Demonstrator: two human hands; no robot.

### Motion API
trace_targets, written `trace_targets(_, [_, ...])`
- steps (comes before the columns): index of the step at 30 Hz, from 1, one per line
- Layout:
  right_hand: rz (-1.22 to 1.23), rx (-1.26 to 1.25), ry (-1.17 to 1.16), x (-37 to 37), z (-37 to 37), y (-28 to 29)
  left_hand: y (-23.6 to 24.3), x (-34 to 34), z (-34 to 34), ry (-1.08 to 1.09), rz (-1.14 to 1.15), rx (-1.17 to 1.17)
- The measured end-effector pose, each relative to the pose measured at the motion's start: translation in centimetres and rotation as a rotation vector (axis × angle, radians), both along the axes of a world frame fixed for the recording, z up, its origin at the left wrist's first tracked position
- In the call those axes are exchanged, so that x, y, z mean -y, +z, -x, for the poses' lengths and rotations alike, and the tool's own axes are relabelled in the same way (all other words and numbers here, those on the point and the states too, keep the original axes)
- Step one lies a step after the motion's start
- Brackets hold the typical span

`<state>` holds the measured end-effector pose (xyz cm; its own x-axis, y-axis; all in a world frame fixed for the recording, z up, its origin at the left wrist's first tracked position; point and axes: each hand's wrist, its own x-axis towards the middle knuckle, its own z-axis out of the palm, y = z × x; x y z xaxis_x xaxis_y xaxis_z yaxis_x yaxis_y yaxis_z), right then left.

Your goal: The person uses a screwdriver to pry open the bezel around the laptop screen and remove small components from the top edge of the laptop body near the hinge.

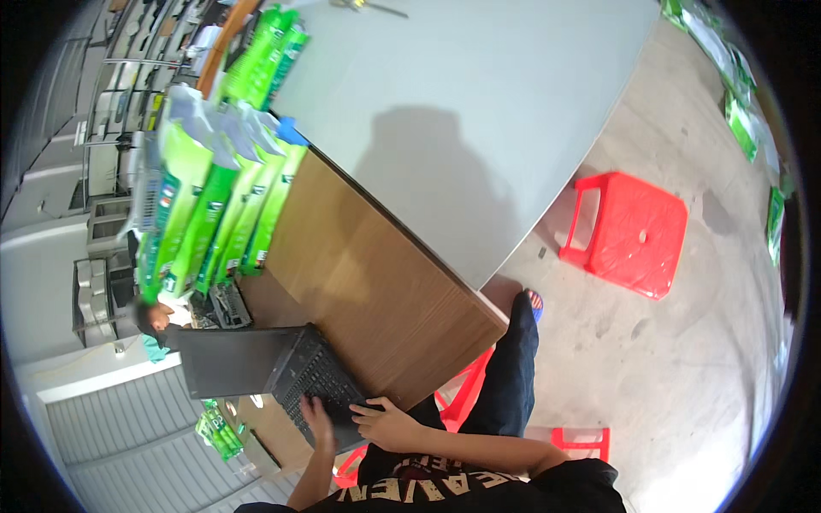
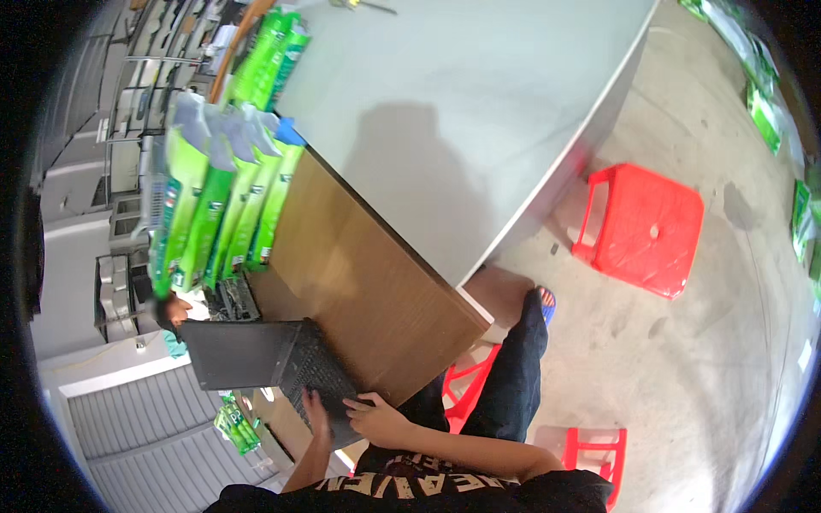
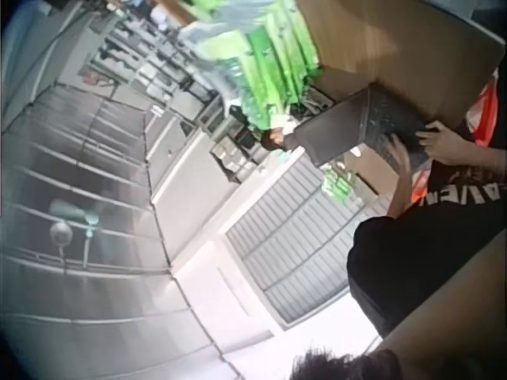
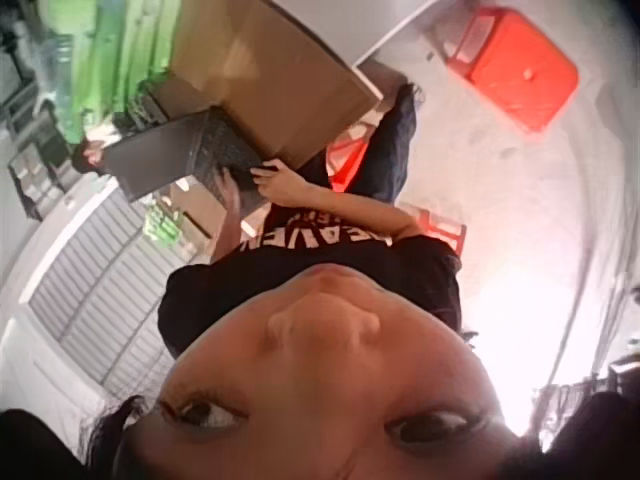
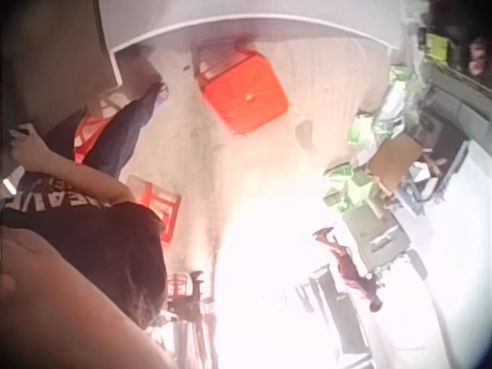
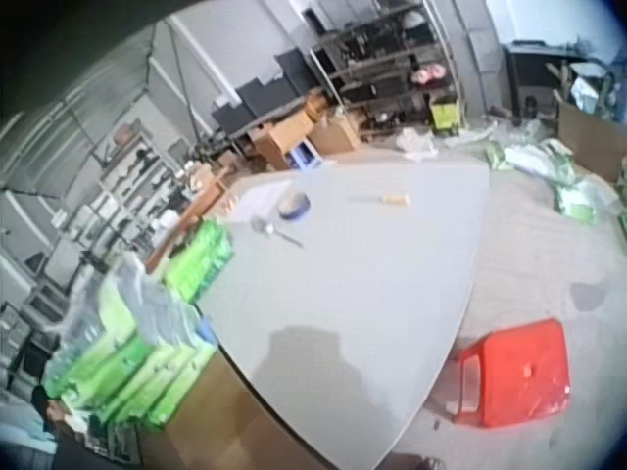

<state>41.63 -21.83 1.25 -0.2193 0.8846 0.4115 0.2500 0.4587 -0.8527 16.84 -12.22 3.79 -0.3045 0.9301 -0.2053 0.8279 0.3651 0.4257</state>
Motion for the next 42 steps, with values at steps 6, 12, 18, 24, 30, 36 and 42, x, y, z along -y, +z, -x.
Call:
trace_targets(6, [0.222,-0.115,0.210,-1.2,-1.8,1.5,4.3,2.6,-10.4,-0.312,0.226,-0.159])
trace_targets(12, [0.350,-0.055,0.240,-1.8,-6.3,3.3,5.4,1.9,-12.6,-0.463,0.332,-0.297])
trace_targets(18, [0.600,-0.351,-0.287,-1.8,-24.6,7.0,3.2,-0.2,-12.0,-0.528,0.587,-0.406])
trace_targets(24, [0.300,-0.011,-1.322,-12.6,-53.8,5.2,4.4,1.1,-16.5,-0.324,0.573,-0.438])
trace_targets(30, [0.415,0.609,-1.605,-21.3,-63.1,0.6,4.2,1.8,-17.5,-0.352,0.469,-0.510])
trace_targets(36, [0.324,0.655,-1.616,-21.9,-63.4,-1.5,3.9,3.2,-16.2,-0.372,0.385,-0.610])
trace_targets(42, [0.282,-0.069,-1.182,-5.9,-66.4,-4.2,8.7,5.7,-5.4,-0.639,0.202,-0.231])
